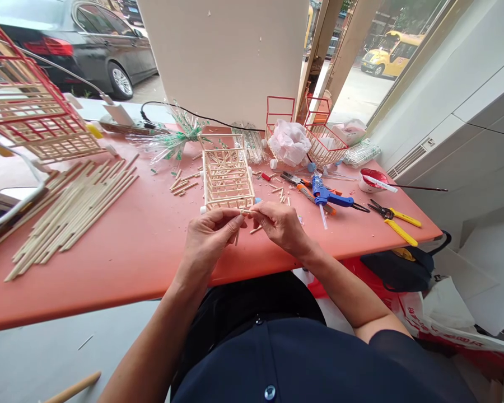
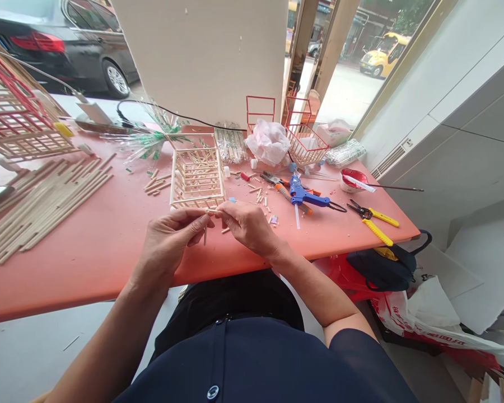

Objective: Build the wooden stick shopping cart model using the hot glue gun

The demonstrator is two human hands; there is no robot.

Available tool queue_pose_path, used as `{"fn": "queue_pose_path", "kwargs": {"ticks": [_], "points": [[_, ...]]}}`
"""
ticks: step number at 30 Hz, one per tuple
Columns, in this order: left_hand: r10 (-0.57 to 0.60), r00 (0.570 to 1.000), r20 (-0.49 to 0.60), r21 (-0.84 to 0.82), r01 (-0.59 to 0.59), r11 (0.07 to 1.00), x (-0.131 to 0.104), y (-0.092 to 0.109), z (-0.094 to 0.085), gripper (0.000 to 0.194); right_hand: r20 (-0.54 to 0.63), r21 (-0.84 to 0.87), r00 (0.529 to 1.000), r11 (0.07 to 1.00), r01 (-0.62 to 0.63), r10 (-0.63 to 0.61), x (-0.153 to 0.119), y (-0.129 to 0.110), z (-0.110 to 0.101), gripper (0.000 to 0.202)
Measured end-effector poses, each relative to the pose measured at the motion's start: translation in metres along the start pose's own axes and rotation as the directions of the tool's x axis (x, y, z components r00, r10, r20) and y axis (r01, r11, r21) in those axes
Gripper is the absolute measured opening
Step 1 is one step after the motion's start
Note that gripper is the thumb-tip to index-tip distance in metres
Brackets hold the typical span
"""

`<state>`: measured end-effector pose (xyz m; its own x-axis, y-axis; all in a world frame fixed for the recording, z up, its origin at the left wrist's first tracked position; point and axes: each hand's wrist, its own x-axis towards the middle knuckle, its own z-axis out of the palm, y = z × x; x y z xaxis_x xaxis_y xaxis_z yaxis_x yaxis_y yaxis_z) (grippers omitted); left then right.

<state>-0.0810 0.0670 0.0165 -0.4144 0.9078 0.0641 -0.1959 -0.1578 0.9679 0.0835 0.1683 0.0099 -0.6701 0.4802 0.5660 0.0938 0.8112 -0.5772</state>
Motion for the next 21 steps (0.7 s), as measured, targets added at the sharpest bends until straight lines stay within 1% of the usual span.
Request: {"fn": "queue_pose_path", "kwargs": {"ticks": [5,8,14,17,21], "points": [[-0.009,1.000,0.011,-0.019,0.010,1.000,0.0005,0.0000,0.0001,0.029,0.030,0.035,0.998,0.998,-0.060,0.059,-0.0013,-0.0027,-0.0005,0.027],[-0.011,1.000,0.023,-0.006,0.012,1.000,0.0010,0.0001,-0.0007,0.030,0.045,0.023,0.996,0.997,-0.075,0.074,-0.0011,-0.0034,-0.0003,0.029],[-0.017,0.999,0.041,0.015,0.017,1.000,0.0009,-0.0030,-0.0034,0.031,0.010,0.005,1.000,1.000,-0.012,0.012,-0.0004,-0.0010,0.0015,0.028],[0.012,1.000,0.007,0.026,-0.012,1.000,0.0009,-0.0059,-0.0028,0.030,-0.001,-0.021,1.000,1.000,0.004,-0.004,-0.0006,-0.0009,0.0013,0.026],[0.088,0.996,-0.026,0.123,-0.084,0.989,0.0014,-0.0085,-0.0020,0.024,0.010,-0.035,1.000,0.999,0.011,-0.011,-0.0004,-0.0019,0.0002,0.028]]}}
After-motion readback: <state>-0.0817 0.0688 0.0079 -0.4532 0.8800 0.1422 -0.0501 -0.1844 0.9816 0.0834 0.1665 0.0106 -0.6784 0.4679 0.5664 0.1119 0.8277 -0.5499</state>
